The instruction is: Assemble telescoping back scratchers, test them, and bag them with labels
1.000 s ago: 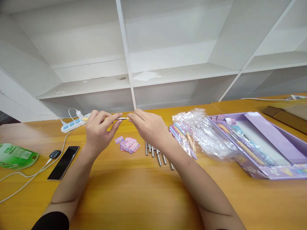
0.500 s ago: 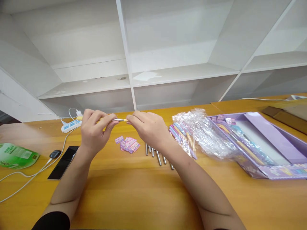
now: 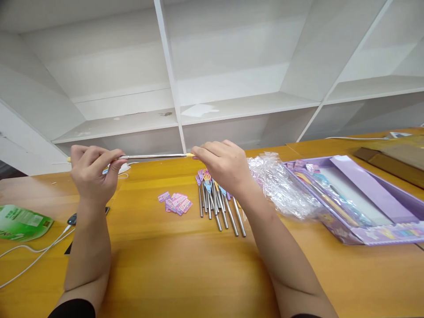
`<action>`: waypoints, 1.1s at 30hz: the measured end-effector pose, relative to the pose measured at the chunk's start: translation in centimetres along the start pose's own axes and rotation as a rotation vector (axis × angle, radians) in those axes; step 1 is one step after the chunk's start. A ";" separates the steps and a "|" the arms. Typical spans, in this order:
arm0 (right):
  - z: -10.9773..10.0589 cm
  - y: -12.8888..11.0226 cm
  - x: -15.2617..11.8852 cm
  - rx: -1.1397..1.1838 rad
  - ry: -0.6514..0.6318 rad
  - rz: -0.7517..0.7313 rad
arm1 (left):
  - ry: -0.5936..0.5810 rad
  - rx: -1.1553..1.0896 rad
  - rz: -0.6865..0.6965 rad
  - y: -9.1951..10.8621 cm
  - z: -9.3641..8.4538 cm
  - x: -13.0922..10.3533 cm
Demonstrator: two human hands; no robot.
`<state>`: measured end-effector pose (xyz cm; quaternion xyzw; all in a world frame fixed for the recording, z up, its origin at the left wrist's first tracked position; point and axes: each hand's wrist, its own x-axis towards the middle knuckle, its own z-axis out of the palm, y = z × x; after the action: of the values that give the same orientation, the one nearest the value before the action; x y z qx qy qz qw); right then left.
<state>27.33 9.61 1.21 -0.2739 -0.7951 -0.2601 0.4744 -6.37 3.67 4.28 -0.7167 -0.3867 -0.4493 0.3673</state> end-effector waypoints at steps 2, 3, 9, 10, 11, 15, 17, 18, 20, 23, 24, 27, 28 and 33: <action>-0.1 0.3 0.0 0.004 -0.017 0.007 | 0.008 0.014 0.010 -0.2 0.0 0.0; -0.1 0.3 0.0 0.001 -0.020 0.008 | 0.012 0.019 0.013 -0.1 0.2 0.0; -0.2 0.6 0.0 -0.042 0.018 -0.043 | 0.017 0.023 0.046 -0.3 0.6 -0.1; -0.5 1.1 -0.1 -0.040 0.029 -0.041 | 0.030 0.026 0.043 -0.8 0.4 -0.2; -0.8 1.8 -0.3 -0.037 0.047 -0.032 | 0.041 0.031 0.031 -1.5 0.1 -0.2; -2.2 5.0 -1.0 -0.047 0.178 0.010 | 0.078 0.030 -0.021 -4.6 -0.4 -0.8; -2.4 6.0 -1.3 -0.054 0.169 0.040 | 0.092 0.017 -0.028 -5.6 -0.1 -1.0; -2.3 6.4 -1.5 -0.055 0.152 0.057 | 0.097 0.007 -0.031 -6.0 0.1 -1.1; -2.1 7.5 -2.0 -0.051 0.125 0.085 | 0.056 -0.018 -0.058 -6.7 0.4 -1.3; -2.4 11.2 -3.7 -0.046 0.128 0.093 | 0.046 -0.045 -0.125 -8.7 -0.3 -1.8; -2.8 13.0 -4.5 -0.050 0.161 0.092 | 0.087 -0.044 -0.138 -9.7 -0.8 -2.1; -4.3 18.4 -7.2 -0.131 0.317 0.132 | 0.130 -0.058 -0.202 -12.3 -2.2 -2.9; -4.7 19.7 -7.9 -0.123 0.276 0.186 | 0.109 -0.061 -0.213 -12.8 -2.3 -3.2; -5.5 21.2 -8.6 -0.122 0.287 0.350 | 0.099 -0.034 -0.132 -12.5 -0.9 -3.2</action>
<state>48.60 19.39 -1.02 -0.3961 -0.6427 -0.2577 0.6030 -18.75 7.57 3.80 -0.6728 -0.4067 -0.5139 0.3432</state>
